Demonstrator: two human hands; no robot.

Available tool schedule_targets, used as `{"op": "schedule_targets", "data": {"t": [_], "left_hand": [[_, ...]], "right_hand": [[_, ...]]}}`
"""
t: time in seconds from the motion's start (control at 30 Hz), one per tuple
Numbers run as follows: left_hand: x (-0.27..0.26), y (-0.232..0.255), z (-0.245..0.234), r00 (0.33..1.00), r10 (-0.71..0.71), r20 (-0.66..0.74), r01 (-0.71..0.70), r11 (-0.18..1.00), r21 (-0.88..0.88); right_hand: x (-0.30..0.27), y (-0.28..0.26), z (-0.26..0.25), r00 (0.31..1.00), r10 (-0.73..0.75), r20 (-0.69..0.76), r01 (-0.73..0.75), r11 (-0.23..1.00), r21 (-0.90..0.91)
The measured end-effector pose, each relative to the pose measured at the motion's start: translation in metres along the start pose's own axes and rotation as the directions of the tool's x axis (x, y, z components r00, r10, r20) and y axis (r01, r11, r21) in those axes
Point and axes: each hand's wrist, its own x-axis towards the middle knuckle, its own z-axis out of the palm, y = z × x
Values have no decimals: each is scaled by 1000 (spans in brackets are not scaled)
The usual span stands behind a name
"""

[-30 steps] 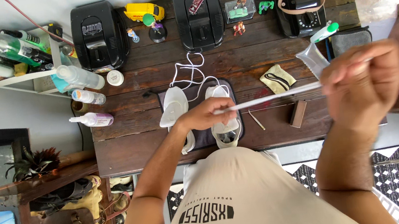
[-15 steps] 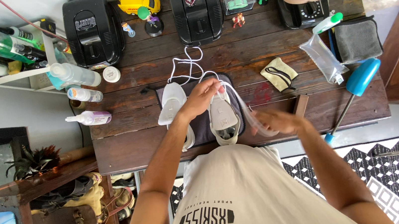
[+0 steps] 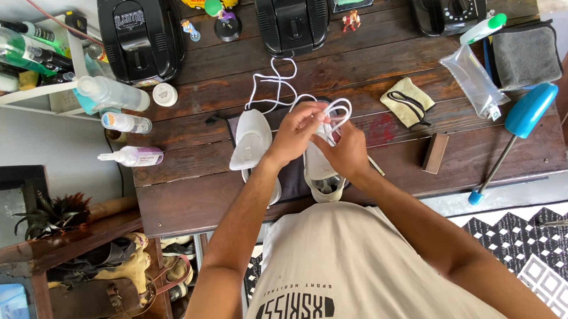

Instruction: The person laces a pair of white sneakers placed on a wooden workbench. They thread the laces through the eyelets, pull them tight, and tie a knot on one shoe.

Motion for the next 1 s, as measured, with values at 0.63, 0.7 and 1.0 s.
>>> {"op": "schedule_targets", "data": {"t": [0.63, 0.7, 1.0], "left_hand": [[67, -81, -40, 992, -116, -53, 127, 874, 470], [90, -119, -51, 990, -127, -57, 131, 712, 690], [121, -196, -65, 950, -296, 99, 86, 551, 830]], "right_hand": [[-18, -23, -16, 909, -408, 83, 394, 907, 146], [-25, -22, -19, 915, -386, 119, 363, 915, 177], [-39, -44, -44, 867, -359, 347, 254, 915, 314]]}}
